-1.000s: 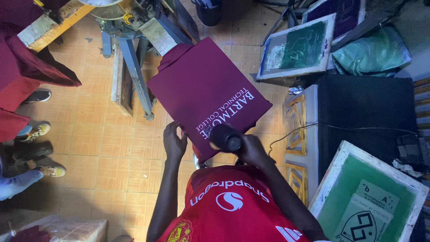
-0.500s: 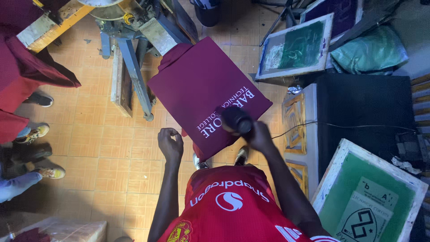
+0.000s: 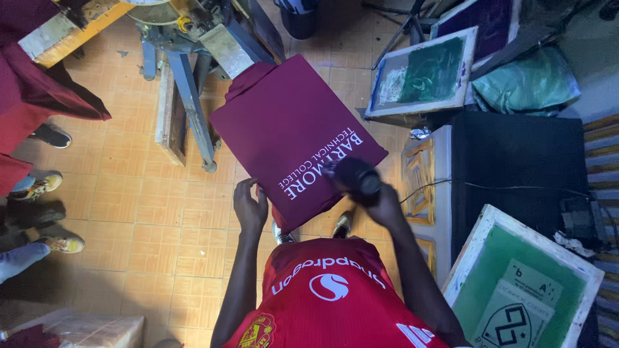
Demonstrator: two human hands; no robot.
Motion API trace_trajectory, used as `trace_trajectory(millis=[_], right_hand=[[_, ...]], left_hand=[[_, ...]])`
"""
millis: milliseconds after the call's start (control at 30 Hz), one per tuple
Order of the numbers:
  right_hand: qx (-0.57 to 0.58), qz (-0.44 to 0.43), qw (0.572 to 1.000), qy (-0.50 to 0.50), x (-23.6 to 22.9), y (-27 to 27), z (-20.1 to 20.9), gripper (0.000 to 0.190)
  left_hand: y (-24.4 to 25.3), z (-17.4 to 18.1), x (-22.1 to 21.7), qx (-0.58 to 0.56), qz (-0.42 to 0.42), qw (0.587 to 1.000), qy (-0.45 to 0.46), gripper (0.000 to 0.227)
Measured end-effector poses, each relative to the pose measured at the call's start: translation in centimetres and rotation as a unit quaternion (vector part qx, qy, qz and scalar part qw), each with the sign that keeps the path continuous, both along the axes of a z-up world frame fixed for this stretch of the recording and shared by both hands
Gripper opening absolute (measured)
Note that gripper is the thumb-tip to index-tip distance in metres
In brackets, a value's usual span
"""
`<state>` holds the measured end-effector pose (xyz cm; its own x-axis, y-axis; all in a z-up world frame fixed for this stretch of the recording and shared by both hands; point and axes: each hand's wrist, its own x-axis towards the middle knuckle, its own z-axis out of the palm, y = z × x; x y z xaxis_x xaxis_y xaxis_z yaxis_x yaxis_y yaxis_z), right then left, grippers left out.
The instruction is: The person uses a handheld heat gun to apply heat to a maroon t-shirt with a white logo. The person repeatedly moves the heat gun over the printed area, lifts the shirt to check the back, and continues heating the front.
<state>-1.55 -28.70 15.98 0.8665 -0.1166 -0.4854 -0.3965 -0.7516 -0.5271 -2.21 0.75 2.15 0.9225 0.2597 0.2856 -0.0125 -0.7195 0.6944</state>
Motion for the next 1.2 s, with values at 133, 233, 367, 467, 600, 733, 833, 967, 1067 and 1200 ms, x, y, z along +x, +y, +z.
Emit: trace_trajectory(millis=[133, 233, 367, 467, 600, 733, 833, 967, 1067, 1200], right_hand=[[0.100, 0.096, 0.987, -0.086, -1.6, 1.8, -3.4, 0.036], [0.175, 0.164, 0.962, -0.127, -2.1, 2.5, -5.9, 0.030], [0.100, 0.179, 0.976, -0.071, -1.3, 4.2, -2.9, 0.028], [0.082, 0.196, 0.973, -0.090, -0.7, 2.3, -6.8, 0.028], [0.090, 0.156, 0.973, -0.145, 0.7, -0.3, -9.7, 0.019], [0.058, 0.097, 0.986, -0.119, 2.8, -1.5, -4.4, 0.026], [0.016, 0.036, 0.992, -0.122, 4.3, -3.2, -3.7, 0.030], [-0.056, -0.048, 0.995, -0.065, 4.6, -5.1, -4.1, 0.035], [-0.028, -0.055, 0.998, -0.025, 3.2, -4.3, -1.8, 0.043], [0.005, -0.010, 1.000, 0.020, 1.2, -0.2, 3.1, 0.049]], left_hand=[[0.2, -0.1, 0.5, -0.023, -0.005, 1.000, 0.004, 0.026], [0.3, -0.8, 0.6, -0.015, 0.002, 1.000, -0.021, 0.027], [0.1, -0.8, 0.6, -0.019, 0.003, 1.000, -0.024, 0.025], [-0.1, -1.5, 0.5, -0.014, 0.005, 1.000, -0.018, 0.025], [-0.4, -1.6, 0.2, -0.011, 0.008, 1.000, -0.026, 0.024], [-0.6, -1.3, -0.2, -0.009, 0.006, 0.999, -0.034, 0.022], [-0.6, -0.9, -0.5, -0.020, 0.015, 0.999, -0.024, 0.021], [-0.4, -1.0, -0.9, -0.041, 0.022, 0.999, -0.011, 0.026], [-0.4, -0.6, -1.3, -0.059, 0.034, 0.998, 0.017, 0.028], [-0.5, 0.5, -1.5, -0.076, 0.059, 0.995, 0.026, 0.028]])
